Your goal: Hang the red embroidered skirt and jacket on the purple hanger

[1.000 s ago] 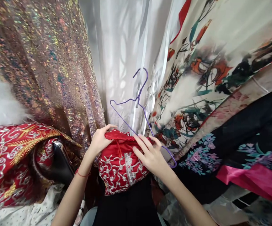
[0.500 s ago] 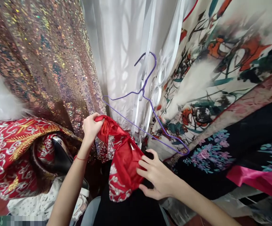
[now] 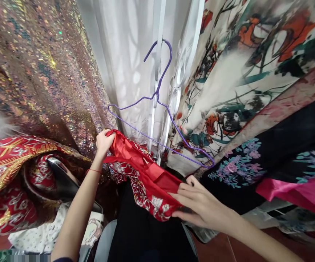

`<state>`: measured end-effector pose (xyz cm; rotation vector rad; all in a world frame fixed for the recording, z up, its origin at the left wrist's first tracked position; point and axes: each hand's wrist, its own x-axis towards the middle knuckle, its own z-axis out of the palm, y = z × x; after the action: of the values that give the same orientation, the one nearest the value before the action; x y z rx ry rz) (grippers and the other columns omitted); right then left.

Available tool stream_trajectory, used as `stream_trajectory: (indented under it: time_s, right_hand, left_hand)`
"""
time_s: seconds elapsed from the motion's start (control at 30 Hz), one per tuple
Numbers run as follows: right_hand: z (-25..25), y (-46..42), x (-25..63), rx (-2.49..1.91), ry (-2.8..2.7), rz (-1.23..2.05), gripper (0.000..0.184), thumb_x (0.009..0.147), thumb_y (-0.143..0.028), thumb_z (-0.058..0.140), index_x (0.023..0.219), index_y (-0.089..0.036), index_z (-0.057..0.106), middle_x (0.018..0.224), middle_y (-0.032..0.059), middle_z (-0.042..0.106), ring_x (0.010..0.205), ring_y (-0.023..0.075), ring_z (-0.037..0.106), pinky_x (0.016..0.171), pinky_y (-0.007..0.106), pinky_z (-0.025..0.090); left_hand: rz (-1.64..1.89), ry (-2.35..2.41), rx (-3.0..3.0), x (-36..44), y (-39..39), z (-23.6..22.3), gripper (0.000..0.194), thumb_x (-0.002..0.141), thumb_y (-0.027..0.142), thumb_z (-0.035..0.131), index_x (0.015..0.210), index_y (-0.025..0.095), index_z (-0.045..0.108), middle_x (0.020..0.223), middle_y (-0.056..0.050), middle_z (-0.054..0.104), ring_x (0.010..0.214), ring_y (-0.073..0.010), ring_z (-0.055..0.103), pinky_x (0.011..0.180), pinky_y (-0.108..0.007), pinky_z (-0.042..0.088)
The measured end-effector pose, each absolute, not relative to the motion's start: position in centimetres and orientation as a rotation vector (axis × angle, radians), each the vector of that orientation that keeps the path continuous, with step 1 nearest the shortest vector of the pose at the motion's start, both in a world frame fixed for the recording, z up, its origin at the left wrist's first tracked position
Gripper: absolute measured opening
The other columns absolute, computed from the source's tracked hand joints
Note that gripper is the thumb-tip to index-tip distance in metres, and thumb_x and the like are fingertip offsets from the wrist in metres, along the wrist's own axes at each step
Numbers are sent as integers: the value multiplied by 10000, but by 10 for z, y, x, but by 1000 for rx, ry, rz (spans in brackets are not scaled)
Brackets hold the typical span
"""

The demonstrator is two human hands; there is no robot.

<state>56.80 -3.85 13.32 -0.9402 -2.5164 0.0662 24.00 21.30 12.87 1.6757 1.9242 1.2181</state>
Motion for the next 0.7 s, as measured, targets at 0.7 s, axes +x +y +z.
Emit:
stream_trajectory:
  time_s: [0.7]
  right_hand:
    - [187,-33,643,-1122,-2532,-728,307,1041,-197,367,840,-184,598,789,36,704,823,177,596,737,345,333]
  left_hand:
    - [1148,527,1372,309,208,145,482,554,325,536,1003,173,619,594,40,440,527,-120,383,504,-243,308]
